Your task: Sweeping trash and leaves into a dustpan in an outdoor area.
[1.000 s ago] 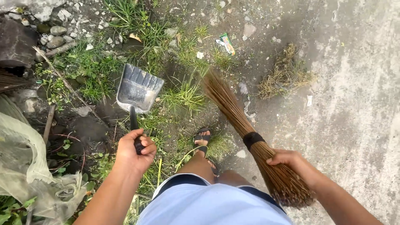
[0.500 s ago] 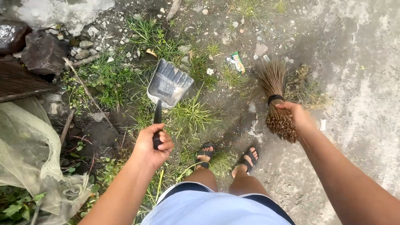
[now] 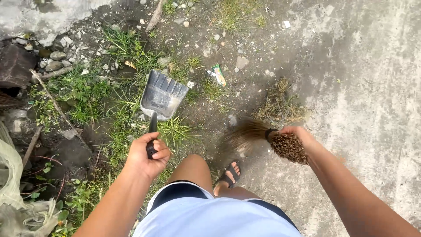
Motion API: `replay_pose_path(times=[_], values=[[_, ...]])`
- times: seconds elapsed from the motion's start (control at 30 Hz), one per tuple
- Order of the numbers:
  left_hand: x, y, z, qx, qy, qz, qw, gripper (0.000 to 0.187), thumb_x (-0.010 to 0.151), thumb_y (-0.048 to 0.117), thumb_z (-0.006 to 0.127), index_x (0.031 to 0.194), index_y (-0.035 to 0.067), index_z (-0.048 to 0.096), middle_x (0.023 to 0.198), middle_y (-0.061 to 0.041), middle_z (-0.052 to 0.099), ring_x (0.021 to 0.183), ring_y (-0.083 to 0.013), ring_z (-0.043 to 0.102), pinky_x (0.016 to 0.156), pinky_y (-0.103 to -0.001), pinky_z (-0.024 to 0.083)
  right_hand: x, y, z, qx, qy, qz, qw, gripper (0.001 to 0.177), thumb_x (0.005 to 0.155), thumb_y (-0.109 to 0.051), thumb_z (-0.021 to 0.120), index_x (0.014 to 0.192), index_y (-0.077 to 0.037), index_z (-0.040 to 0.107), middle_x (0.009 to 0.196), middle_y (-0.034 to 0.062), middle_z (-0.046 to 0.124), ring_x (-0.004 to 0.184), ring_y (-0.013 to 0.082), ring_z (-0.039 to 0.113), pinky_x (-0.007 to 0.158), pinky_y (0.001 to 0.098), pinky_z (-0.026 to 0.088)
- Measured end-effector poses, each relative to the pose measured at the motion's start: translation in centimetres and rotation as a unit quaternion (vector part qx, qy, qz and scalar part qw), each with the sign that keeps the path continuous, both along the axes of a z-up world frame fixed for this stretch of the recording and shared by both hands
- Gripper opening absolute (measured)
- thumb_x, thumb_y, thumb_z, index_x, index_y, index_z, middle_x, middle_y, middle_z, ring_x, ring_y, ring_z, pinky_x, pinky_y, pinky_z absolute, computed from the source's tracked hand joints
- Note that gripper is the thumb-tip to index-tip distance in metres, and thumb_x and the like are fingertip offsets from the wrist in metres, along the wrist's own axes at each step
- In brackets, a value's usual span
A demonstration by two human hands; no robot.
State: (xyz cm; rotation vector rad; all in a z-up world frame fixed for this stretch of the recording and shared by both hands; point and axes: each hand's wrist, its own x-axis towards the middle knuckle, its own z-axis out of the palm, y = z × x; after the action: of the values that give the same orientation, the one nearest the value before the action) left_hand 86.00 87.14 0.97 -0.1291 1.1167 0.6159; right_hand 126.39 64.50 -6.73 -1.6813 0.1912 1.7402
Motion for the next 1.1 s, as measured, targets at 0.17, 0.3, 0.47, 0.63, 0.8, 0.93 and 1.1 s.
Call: replay_pose_path(times=[0.17, 0.3, 0.47, 0.63, 0.8, 0.93, 1.1], values=[[3.5, 0.9, -1.0, -0.024, 0.006, -0.073, 0.997, 0.019, 0.092, 0.012, 0.059, 0.079, 0.011, 0.046, 0.06, 0.001, 0.047, 0.045, -0.0087, 0.042, 0.035, -0.021, 0.029, -0.1, -4.8, -2.3, 0.034, -0.252, 0.006, 0.967, 0.061, 0.089, -0.021, 0.066, 0.141, 0.007, 0.051, 0.099, 0.0178, 0.067, 0.069, 0.0238, 0.07, 0.06, 0.0338, 0.057], [7.0, 4.1, -4.5, -0.02, -0.029, -0.133, 0.991, 0.022, 0.092, 0.012, 0.061, 0.077, 0.01, 0.045, 0.059, 0.0, 0.044, 0.044, -0.0105, 0.038, 0.036, -0.023, 0.031, -1.9, -9.0, 7.9, -0.05, -0.137, -0.121, 0.982, 0.083, 0.085, -0.026, 0.061, 0.161, -0.022, 0.029, 0.109, 0.0276, 0.069, 0.067, 0.0296, 0.069, 0.057, 0.0411, 0.059], [13.5, 7.6, -6.1, -0.04, -0.015, -0.198, 0.979, 0.018, 0.093, 0.013, 0.06, 0.081, 0.01, 0.046, 0.061, 0.001, 0.05, 0.046, -0.0077, 0.04, 0.037, -0.02, 0.03, -4.9, -19.6, 13.7, -0.178, -0.085, -0.3, 0.933, 0.063, 0.09, -0.034, 0.058, 0.145, -0.005, 0.047, 0.092, 0.0253, 0.07, 0.059, 0.0282, 0.064, 0.048, 0.0395, 0.053], [18.6, 10.4, -6.2, -0.042, -0.032, -0.204, 0.977, 0.019, 0.093, 0.012, 0.061, 0.081, 0.01, 0.047, 0.061, 0.001, 0.05, 0.047, -0.0082, 0.042, 0.037, -0.02, 0.03, -7.6, -22.1, 11.2, -0.169, -0.086, -0.385, 0.903, 0.056, 0.091, -0.044, 0.052, 0.116, 0.005, 0.065, 0.075, 0.0235, 0.063, 0.05, 0.028, 0.058, 0.04, 0.0385, 0.048], [20.5, 13.4, -3.4, -0.038, -0.089, -0.176, 0.98, 0.018, 0.094, 0.01, 0.061, 0.081, 0.008, 0.048, 0.062, -0.001, 0.051, 0.049, -0.0084, 0.046, 0.038, -0.02, 0.031, -4.7, -17.2, 1.7, -0.107, -0.015, -0.661, 0.742, 0.04, 0.105, -0.043, 0.033, 0.102, -0.012, 0.057, 0.08, 0.0054, 0.058, 0.062, 0.0133, 0.056, 0.047, 0.0259, 0.051], [22.2, 18.1, -3.9, -0.015, -0.096, -0.198, 0.975, 0.019, 0.092, 0.009, 0.061, 0.078, 0.008, 0.047, 0.059, -0.001, 0.049, 0.046, -0.0095, 0.042, 0.036, -0.022, 0.031, 1.9, -7.9, -3.7, -0.032, 0.004, -0.67, 0.742, 0.043, 0.107, -0.042, 0.029, 0.104, -0.012, 0.059, 0.081, 0.0055, 0.059, 0.065, 0.0105, 0.058, 0.049, 0.0224, 0.054], [26.2, 25.4, -5.4, -0.041, -0.064, -0.212, 0.974, 0.021, 0.091, 0.012, 0.059, 0.075, 0.009, 0.045, 0.058, -0.002, 0.048, 0.043, -0.0101, 0.041, 0.033, -0.022, 0.029, 10.7, 12.6, -4.8, 0.046, 0.068, -0.492, 0.867, 0.035, 0.088, -0.038, 0.054, 0.104, -0.007, 0.061, 0.083, 0.0101, 0.063, 0.068, 0.022, 0.063, 0.052, 0.0326, 0.056]])
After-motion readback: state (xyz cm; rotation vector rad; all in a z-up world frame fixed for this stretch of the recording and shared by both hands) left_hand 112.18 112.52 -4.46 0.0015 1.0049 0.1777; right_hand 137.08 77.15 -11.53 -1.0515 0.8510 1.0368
